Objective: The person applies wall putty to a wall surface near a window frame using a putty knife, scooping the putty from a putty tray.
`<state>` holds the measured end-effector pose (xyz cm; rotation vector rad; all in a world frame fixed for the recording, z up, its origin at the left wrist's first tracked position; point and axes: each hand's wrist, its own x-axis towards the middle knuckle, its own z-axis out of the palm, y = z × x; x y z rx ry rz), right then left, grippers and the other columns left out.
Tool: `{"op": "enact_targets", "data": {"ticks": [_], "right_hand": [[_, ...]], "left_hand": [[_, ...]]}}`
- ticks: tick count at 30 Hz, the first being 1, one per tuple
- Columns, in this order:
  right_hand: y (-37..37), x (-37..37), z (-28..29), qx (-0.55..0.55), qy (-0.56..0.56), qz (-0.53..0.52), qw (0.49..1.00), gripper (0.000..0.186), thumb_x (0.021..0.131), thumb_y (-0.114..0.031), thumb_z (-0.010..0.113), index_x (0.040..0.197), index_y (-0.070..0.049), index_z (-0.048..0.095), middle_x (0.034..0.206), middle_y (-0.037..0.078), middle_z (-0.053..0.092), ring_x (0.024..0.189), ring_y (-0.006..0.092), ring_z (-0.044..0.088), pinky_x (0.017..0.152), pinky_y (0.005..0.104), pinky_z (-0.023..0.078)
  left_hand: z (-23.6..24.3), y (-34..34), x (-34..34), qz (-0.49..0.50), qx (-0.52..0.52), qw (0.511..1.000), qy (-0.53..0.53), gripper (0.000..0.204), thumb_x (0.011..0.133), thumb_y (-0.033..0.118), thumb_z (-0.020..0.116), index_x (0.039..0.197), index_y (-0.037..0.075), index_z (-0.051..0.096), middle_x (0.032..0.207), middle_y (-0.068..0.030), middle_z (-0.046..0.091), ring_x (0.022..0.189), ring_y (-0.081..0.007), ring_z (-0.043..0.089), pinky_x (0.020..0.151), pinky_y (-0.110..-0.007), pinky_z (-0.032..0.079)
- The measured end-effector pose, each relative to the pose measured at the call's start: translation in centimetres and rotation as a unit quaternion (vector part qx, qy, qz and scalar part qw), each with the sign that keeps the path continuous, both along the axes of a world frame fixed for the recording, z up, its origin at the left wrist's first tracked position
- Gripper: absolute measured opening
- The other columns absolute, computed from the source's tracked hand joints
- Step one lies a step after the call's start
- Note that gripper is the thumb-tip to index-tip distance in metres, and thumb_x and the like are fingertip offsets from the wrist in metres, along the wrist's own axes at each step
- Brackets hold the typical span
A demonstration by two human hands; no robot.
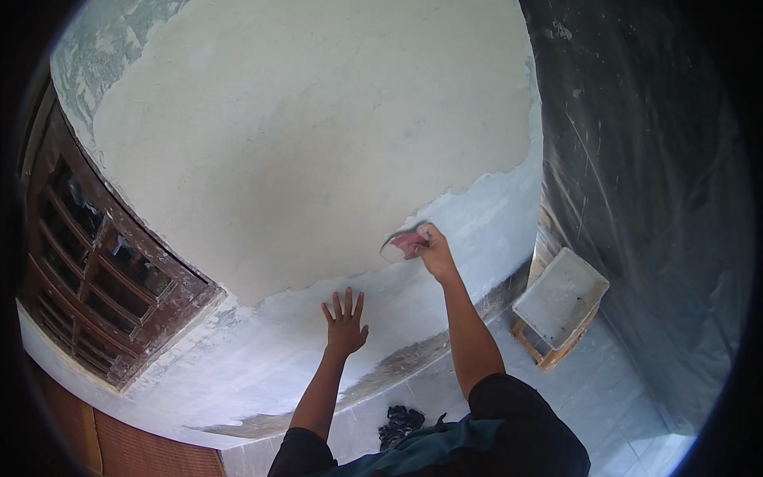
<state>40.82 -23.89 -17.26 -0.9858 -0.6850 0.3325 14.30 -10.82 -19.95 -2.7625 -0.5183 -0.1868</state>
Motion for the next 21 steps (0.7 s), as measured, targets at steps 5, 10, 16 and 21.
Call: {"op": "enact_targets", "data": {"ticks": [5, 10, 16, 21], "right_hand": [[-1.5, -0.3, -0.4, 0.058, 0.091, -0.009, 0.994, 0.030, 0.077, 0.020, 0.051, 0.091, -0.006, 0.044, 0.094, 0.004, 0.055, 0.089, 0.0145, 0.057, 0.077, 0.0306, 0.054], [0.1, -0.2, -0.2, 0.006, 0.033, -0.007, 0.999, 0.031, 0.079, 0.019, 0.051, 0.095, -0.007, 0.044, 0.093, 0.004, 0.055, 0.090, 0.0140, 0.057, 0.081, 0.0282, 0.048], [-0.8, -0.3, 1.3, 0.033, 0.039, -0.048, 0.998, 0.029, 0.079, 0.017, 0.053, 0.095, -0.006, 0.045, 0.095, 0.003, 0.055, 0.090, 0.0111, 0.055, 0.080, 0.0251, 0.046], [-0.3, 0.5, 3.0, 0.026, 0.032, -0.091, 0.995, 0.030, 0.079, 0.017, 0.054, 0.097, -0.005, 0.046, 0.095, 0.004, 0.056, 0.090, 0.0121, 0.056, 0.081, 0.0259, 0.045]], "left_hand": [[0.3, 0.2, -0.7, -0.002, 0.011, 1.000, -0.004, 0.092, 0.076, 0.038, 0.066, 0.151, 0.019, 0.014, 0.157, -0.0111, 0.003, 0.142, -0.0415, -0.002, 0.107, -0.068, 0.004], [0.1, 0.0, -0.4, -0.008, 0.012, 1.000, 0.012, 0.093, 0.077, 0.039, 0.065, 0.151, 0.018, 0.013, 0.157, -0.0126, 0.001, 0.142, -0.0440, -0.005, 0.106, -0.069, 0.001], [0.1, -0.2, -0.7, -0.010, 0.009, 1.000, 0.017, 0.091, 0.077, 0.039, 0.065, 0.151, 0.018, 0.014, 0.157, -0.0123, 0.002, 0.142, -0.0436, -0.005, 0.106, -0.069, 0.001], [0.4, -0.2, -0.4, -0.006, 0.014, 1.000, 0.010, 0.091, 0.077, 0.038, 0.065, 0.151, 0.020, 0.016, 0.157, -0.0109, 0.003, 0.142, -0.0422, -0.005, 0.107, -0.068, 0.001]]}}
